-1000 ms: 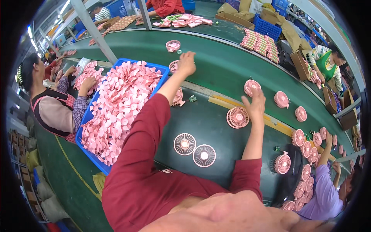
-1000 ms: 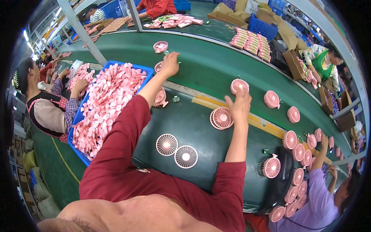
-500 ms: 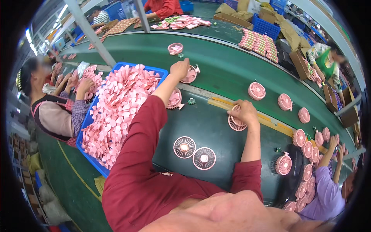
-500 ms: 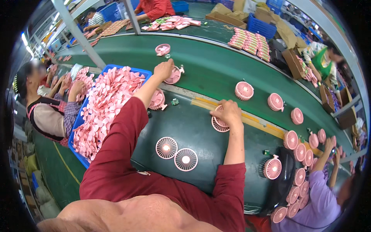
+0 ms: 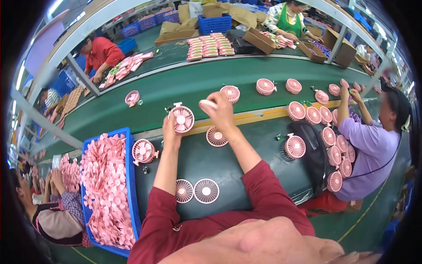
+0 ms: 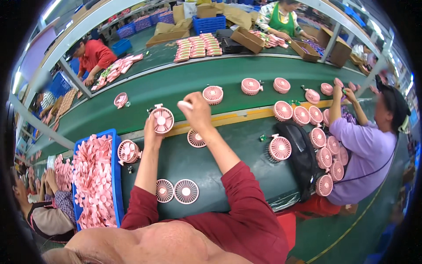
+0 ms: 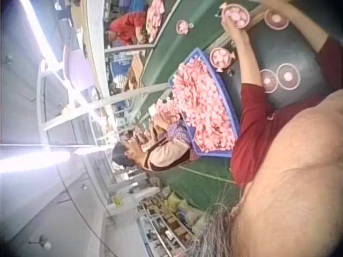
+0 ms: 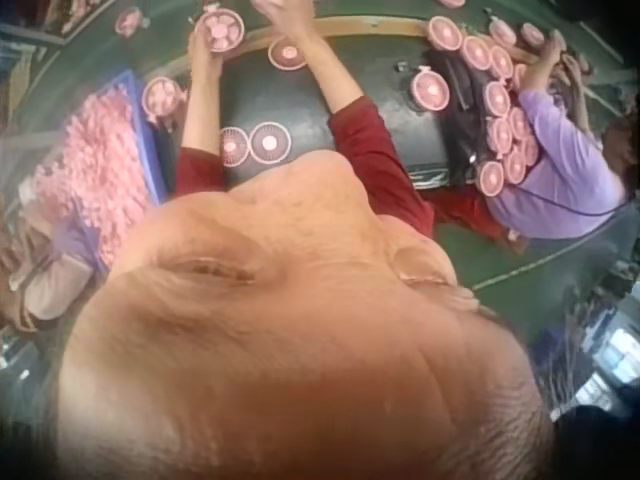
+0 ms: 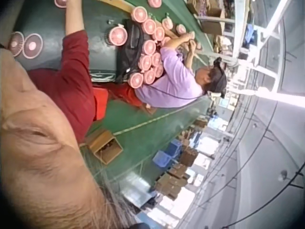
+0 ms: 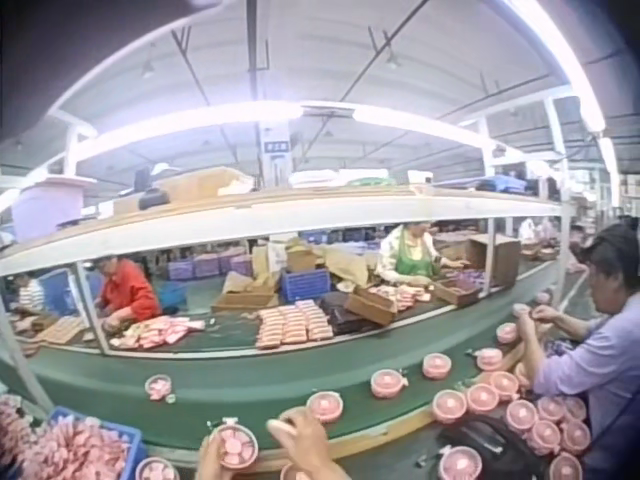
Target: The person assembles handheld fans by taking fan casings and grilles, fitting components together, and pressing the fan covers closed by hand before placing them on the conveyor belt.
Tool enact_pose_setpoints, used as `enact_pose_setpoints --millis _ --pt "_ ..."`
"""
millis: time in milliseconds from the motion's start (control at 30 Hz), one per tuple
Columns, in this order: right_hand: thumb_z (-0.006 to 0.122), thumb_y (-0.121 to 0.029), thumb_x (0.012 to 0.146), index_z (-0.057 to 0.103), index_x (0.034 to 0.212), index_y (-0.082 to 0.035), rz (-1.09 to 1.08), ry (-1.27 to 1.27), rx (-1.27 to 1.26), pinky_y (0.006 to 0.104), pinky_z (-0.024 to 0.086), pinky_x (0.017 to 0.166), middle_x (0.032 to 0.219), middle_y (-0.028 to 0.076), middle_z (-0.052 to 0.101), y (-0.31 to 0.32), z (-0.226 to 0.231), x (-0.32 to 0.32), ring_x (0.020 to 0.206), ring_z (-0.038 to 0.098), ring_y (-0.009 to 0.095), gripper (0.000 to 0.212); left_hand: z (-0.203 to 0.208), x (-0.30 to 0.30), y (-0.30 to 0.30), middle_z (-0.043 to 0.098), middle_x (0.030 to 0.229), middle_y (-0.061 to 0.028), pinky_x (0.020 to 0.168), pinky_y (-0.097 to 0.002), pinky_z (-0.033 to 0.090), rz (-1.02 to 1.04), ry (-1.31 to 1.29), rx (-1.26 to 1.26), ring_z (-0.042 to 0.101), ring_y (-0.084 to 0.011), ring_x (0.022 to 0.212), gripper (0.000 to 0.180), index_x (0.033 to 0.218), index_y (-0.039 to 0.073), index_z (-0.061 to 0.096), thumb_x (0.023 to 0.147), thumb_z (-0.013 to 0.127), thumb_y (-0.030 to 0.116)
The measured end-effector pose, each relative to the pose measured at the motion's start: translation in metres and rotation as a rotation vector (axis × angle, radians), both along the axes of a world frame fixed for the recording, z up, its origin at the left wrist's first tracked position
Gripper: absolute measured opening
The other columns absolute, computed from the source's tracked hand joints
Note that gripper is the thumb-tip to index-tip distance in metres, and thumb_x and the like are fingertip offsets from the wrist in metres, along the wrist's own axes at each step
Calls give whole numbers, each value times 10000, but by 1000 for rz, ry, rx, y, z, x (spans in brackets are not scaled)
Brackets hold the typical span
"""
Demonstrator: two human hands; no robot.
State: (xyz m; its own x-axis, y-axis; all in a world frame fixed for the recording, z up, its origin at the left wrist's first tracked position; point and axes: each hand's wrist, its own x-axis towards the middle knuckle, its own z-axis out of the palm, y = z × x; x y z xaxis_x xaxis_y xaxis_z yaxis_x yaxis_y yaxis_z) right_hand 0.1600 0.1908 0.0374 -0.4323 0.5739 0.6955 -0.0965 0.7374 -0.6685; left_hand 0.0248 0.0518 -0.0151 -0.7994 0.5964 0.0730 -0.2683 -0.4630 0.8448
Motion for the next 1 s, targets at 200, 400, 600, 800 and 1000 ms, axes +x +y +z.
enact_pose_setpoints --millis 200,400,600,800,1000 --pt "767 -228 731 590 865 -97 172 -5 278 526 360 997 1235 128 576 -49 -15 -21 1198 488 346 258 7 38 -8 576 1304 -87 1036 -420 449 -193 -274 179 556 -238 1208 501 1328 63 507 1014 451 450" --pt "780 -331 755 582 990 -86 423 -180 313 511 313 1094 1425 169 460 -69 -21 -18 1365 374 385 393 -6 30 -36 580 1295 -127 1040 -415 450 -244 -403 252 562 -252 1191 473 1277 68 542 1036 379 441" --pt "776 -383 744 469 1328 -91 568 -237 341 502 344 1088 1442 200 406 -68 -34 -19 1325 389 401 722 11 42 -48 572 1312 -127 1020 -445 474 -97 -497 156 551 -277 1222 486 1307 76 519 1036 357 447" --pt "659 -573 796 399 1454 -199 600 -252 213 516 266 1141 1523 276 254 -83 -33 -23 1390 292 458 800 25 47 -56 594 1278 -123 996 -389 485 71 -281 147 587 -258 1171 446 1301 62 519 1042 376 396" --pt "523 -678 858 402 1441 -141 669 9 46 510 283 1131 1482 243 353 -99 -35 -25 1383 312 447 802 32 69 -57 527 1249 -110 978 -364 471 305 54 126 553 -224 1162 357 1259 50 471 1056 362 323"
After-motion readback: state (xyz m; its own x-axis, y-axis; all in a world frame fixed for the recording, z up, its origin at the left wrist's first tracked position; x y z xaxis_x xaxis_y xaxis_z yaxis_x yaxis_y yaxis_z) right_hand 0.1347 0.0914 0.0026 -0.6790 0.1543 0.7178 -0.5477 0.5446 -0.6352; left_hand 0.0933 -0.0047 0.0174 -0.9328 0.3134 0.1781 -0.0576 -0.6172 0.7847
